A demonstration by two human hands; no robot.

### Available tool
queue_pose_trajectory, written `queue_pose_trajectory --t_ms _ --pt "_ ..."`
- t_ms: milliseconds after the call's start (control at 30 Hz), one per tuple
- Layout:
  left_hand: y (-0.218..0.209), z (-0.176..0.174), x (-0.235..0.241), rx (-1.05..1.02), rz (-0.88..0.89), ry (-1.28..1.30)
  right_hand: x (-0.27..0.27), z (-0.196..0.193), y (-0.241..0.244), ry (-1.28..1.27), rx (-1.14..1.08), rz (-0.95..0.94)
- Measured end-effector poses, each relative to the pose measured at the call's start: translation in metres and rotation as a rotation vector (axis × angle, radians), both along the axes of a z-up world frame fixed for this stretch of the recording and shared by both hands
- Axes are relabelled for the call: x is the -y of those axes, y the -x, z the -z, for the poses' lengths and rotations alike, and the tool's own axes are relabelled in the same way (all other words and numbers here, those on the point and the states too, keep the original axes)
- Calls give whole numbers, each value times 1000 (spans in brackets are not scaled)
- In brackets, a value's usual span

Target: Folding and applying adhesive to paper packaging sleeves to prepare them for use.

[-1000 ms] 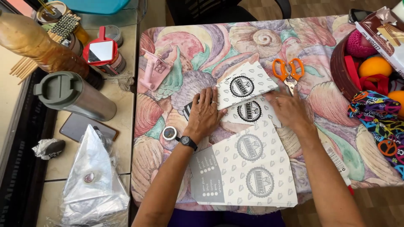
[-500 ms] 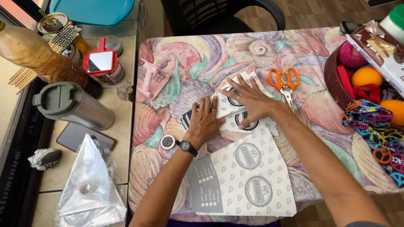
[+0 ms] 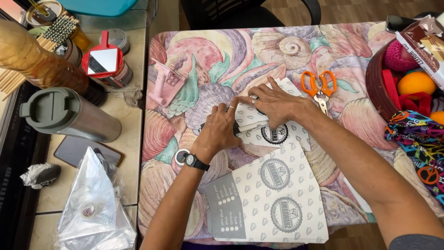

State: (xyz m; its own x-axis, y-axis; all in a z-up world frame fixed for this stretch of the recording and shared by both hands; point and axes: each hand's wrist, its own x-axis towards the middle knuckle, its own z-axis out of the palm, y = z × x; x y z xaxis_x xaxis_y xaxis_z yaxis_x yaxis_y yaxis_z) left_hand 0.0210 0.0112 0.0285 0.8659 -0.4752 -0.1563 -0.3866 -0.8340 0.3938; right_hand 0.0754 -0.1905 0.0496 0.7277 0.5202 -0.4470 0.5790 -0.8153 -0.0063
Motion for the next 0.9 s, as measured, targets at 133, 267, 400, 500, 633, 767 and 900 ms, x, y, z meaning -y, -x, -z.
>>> queue_pose_trajectory --t_ms 133,267,400,500,633,767,900 --pt "-6 11 1 69 5 -72 2 -11 7 -51 -60 22" --pt "-14 25 0 107 60 -78 10 -9 12 -73 -25 22" --pt "-19 30 3 141 113 -114 23 0 12 -129 -20 50" --pt "-16 18 5 122 156 -142 29 6 16 -141 -46 77" --pt "-23 17 4 114 184 -142 36 -15 35 -204 -19 69" --pt "-36 29 1 169 202 -111 51 27 61 -458 355 -182" --pt "-52 30 -4 246 205 -48 50 55 95 -424 520 -286"
